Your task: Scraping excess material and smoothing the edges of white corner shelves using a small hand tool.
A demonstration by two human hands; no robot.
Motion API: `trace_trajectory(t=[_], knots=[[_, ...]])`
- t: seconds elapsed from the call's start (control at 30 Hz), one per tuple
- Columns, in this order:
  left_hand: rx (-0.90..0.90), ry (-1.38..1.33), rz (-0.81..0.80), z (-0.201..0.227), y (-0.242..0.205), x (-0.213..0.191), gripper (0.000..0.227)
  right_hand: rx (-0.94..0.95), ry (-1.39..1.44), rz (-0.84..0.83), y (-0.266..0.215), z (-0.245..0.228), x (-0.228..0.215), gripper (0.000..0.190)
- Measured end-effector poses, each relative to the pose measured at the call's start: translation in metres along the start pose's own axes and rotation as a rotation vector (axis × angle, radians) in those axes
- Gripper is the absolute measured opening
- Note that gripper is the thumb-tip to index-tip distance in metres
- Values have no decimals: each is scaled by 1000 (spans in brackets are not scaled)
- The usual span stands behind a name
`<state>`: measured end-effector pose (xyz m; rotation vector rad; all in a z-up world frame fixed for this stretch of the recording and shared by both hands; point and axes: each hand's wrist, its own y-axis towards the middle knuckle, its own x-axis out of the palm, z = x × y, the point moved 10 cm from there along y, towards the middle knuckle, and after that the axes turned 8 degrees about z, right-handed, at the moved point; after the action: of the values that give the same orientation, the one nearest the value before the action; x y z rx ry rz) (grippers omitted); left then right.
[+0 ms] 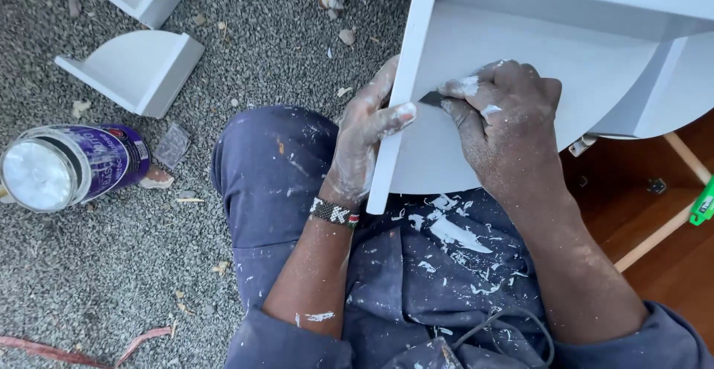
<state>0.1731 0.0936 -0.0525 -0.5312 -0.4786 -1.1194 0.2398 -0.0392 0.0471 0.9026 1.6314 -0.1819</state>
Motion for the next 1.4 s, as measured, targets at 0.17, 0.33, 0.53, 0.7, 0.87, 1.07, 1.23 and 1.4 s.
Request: trace_trajectory(t=[0.17,0.33,0.53,0.7,0.87,1.07,1.23,1.4], knots=[[14,-25,27,-12,4,-8,95,-40,-13,22,-7,-4,1,17],[29,-63,28,-23,8,-11,82,-78,-20,5,-17,-3,6,17],[14,4,109,-23,7,-12,81,-97,-17,-52,-35,-5,6,10],[12,68,141,-29,8,-16,84,-143,-6,-113,-50,-11,10,7],[48,148,142,-21,7,-13,80,-126,-28,-141,-53,-18,6,16],[60,142,131,-25,9,-14,77,-78,-120,-86,-40,-3,11,18],[111,196,113,-17,8,-11,76,-57,-66,-7,-22,-5,15,14],[84,159,118,-19,8,-11,78,-29,-1,16,-20,-7,16,12]])
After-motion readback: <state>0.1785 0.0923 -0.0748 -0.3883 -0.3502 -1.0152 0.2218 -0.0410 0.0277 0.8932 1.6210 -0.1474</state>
